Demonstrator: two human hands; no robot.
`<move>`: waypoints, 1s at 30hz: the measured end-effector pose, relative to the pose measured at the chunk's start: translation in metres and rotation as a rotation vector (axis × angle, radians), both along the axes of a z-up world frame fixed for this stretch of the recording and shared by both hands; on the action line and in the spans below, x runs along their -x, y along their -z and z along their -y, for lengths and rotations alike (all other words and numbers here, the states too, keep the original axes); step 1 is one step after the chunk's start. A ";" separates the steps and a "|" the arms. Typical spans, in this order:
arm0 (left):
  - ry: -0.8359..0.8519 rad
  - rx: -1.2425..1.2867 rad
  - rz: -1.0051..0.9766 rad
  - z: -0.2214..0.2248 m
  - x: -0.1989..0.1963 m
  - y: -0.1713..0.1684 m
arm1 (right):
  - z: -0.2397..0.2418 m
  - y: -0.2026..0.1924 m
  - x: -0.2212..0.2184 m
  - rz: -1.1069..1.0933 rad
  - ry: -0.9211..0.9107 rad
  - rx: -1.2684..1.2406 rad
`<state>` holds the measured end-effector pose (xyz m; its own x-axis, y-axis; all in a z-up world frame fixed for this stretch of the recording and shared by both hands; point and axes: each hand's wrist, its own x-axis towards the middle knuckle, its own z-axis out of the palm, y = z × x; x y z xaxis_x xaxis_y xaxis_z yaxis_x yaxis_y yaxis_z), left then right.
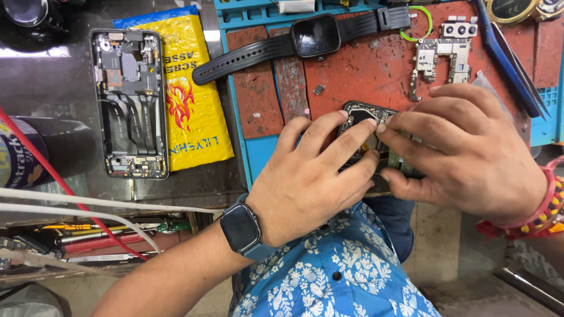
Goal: The person works on the internal components of a disassembled mobile phone, using tweezers to manipulate small connectors and cables before closing the device and checking the screen functionality.
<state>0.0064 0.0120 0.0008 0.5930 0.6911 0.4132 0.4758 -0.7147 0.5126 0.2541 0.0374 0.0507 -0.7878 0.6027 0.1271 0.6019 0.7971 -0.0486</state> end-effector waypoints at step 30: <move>-0.024 -0.055 -0.026 0.006 -0.007 -0.001 | 0.035 -0.004 0.002 -0.258 0.177 0.006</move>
<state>0.0132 0.0062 0.0015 0.5874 0.6819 0.4358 0.5060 -0.7298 0.4597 0.2521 0.0020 0.0543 -0.6126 0.7290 0.3055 0.6984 0.6802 -0.2225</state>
